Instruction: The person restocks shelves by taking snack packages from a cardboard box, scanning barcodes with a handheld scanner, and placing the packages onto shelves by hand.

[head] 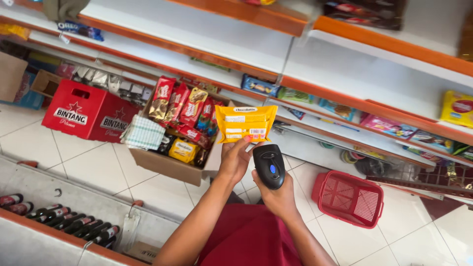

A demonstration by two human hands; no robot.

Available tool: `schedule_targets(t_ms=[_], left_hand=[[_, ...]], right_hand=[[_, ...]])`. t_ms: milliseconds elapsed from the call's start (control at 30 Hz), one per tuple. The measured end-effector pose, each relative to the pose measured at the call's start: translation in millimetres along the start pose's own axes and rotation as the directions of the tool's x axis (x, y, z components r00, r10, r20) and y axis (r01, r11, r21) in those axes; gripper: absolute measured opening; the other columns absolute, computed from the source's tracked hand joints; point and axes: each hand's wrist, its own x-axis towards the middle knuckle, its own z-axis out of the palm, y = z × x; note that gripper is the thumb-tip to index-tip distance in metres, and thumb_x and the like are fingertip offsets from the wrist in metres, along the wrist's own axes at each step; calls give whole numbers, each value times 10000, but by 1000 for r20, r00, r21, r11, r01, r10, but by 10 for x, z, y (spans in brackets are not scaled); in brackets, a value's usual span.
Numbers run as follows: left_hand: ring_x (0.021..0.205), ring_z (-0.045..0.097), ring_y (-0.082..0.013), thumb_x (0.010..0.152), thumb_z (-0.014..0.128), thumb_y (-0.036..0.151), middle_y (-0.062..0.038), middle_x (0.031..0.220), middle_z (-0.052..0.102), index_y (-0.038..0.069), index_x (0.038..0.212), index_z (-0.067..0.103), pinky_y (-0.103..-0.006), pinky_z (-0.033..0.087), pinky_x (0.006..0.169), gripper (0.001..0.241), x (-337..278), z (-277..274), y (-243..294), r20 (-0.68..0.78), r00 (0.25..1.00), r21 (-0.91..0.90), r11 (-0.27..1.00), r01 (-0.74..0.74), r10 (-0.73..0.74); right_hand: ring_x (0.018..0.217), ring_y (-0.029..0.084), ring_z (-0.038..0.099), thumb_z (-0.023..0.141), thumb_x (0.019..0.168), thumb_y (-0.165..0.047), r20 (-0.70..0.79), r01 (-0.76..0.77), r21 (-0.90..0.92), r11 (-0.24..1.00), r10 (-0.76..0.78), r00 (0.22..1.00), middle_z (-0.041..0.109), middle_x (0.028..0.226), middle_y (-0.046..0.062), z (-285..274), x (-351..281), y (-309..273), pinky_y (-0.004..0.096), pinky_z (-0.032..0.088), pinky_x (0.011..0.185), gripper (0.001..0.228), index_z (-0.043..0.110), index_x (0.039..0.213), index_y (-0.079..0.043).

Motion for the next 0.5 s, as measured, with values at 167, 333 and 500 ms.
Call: schedule_targets(t_ms=[167, 333, 500], left_hand=[[1151, 660, -258, 915, 710, 63, -96, 1217, 683, 59, 1302, 596, -480, 561, 959, 403, -28, 338, -393, -3, 1000, 20, 1000, -5, 5], [1178, 646, -243, 923, 723, 47, -90, 1235, 669, 64, 1306, 598, -468, 545, 989, 403, -11, 548, -837, 14, 999, 28, 999, -32, 32], [1347, 604, -319, 918, 739, 8, -122, 1410, 667, 50, 1234, 610, -434, 484, 1145, 344, -116, 855, -868, 351, 885, 532, 712, -458, 306]], right_hand=[[627, 80, 551, 799, 846, -166, -12, 52, 70, 996, -51, 999, 658, 691, 22, -507, -25, 36, 294, 492, 569, 202, 680, 888, -8], [679, 86, 633, 770, 873, -160, 24, 26, 180, 983, -31, 999, 702, 751, 26, -936, -50, 234, 283, 529, 623, 191, 700, 979, -17], [700, 149, 716, 686, 955, -163, -72, -29, 369, 929, 59, 996, 730, 915, 73, -1335, 74, 453, 294, 542, 631, 199, 695, 1084, -11]])
